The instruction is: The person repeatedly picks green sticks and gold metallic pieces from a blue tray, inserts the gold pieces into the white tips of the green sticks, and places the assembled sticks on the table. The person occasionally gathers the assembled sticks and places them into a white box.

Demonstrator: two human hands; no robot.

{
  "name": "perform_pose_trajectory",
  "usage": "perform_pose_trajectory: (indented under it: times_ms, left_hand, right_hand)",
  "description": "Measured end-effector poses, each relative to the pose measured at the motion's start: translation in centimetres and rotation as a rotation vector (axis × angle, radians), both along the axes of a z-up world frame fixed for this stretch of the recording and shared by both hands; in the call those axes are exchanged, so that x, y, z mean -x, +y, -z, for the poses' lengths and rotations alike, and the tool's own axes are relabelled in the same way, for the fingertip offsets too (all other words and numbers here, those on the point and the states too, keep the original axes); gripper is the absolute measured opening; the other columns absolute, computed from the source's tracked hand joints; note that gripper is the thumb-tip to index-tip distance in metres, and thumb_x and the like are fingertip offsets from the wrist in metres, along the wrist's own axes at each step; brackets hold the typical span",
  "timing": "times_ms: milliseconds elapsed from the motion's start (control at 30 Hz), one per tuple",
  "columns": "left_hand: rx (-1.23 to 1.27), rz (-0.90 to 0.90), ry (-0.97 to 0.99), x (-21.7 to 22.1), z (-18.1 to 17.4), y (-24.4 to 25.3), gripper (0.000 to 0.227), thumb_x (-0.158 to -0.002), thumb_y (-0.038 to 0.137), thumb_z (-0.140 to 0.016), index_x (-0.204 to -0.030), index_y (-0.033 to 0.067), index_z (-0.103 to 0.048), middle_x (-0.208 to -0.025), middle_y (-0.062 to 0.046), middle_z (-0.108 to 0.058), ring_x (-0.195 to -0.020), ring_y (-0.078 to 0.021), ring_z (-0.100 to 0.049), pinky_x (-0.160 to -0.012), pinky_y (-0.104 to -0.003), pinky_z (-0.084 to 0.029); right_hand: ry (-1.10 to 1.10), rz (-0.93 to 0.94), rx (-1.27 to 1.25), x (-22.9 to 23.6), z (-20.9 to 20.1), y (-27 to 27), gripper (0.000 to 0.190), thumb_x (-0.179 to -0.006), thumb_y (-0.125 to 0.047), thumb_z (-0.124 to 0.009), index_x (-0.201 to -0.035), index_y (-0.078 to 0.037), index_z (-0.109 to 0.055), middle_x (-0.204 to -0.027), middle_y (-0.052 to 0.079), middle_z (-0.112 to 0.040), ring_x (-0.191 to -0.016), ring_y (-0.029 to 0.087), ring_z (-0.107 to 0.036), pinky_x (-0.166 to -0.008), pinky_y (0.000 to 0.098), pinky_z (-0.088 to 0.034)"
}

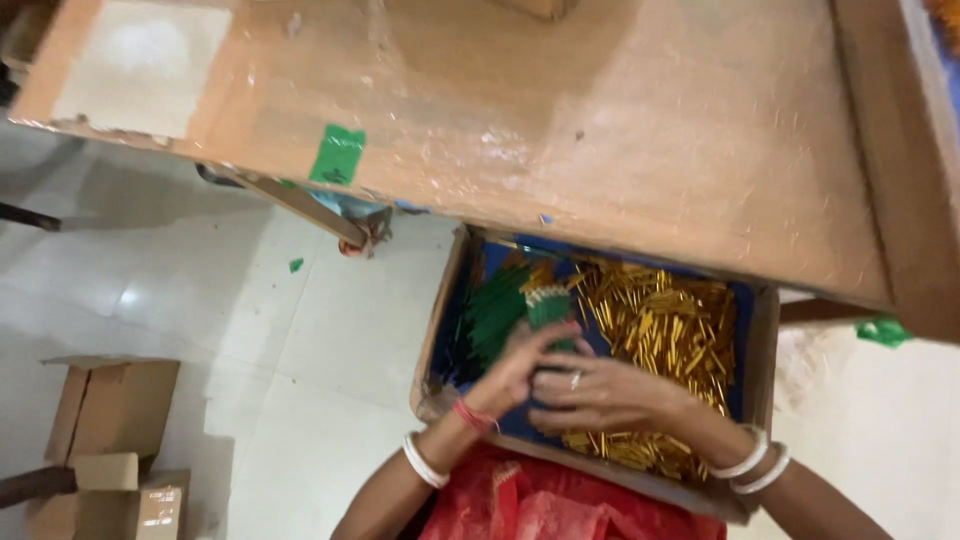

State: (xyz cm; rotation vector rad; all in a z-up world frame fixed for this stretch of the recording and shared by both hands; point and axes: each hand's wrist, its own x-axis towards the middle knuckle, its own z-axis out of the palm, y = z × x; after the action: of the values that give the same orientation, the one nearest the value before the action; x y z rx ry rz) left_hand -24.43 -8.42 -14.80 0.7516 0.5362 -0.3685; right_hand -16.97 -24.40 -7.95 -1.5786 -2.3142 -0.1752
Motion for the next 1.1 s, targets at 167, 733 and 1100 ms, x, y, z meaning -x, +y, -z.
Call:
perform_pose_trajectory:
  times_ms: [167, 733, 1100]
  left_hand:
    - [0.05, -0.204, -0.036, 2.9, -0.5, 0.9, 0.024, -0.096, 0.016, -0.07, -0.111, -0.0022, -0.062, -0.095, -0.018, -0.074, -0.082, -0.0259, -0.076, -0.068, -0.04, -0.064]
    - [-0.126, 0.177, -0.187, 6.1, 0.2, -1.8, 0.017, -0.097, 0.008, -0.069, -0.109, -0.0049, -0.067, -0.095, -0.015, -0.074, -0.087, -0.0222, -0.075, -0.08, -0.038, -0.065]
    - [-0.047, 0.086, -0.191, 4.8, -2.1, -1.0, 0.03, -0.096, 0.013, -0.073, -0.114, -0.0099, -0.067, -0.094, -0.017, -0.073, -0.08, -0.0221, -0.074, -0.074, -0.038, -0.065]
  right_hand:
    - [0.301, 0.261, -0.004, -2.5, -2.4, -4.9, 0.027, -0.087, -0.016, -0.069, -0.114, -0.016, -0.072, -0.116, 0.009, -0.072, -0.116, 0.023, -0.067, -0.111, 0.0516, -0.046]
    - [0.096, 0.664, 0.785, 2.6, 6.3, -9.8, 0.054, -0.074, -0.003, -0.068, -0.125, -0.019, -0.066, -0.139, 0.008, -0.06, -0.127, 0.031, -0.058, -0.097, 0.05, -0.054]
    - [0.244, 0.739, 0.72, 0.8, 3.7, -10.3, 0.056, -0.075, -0.006, -0.07, -0.13, -0.01, -0.062, -0.129, 0.012, -0.062, -0.12, 0.03, -0.061, -0.094, 0.0448, -0.056]
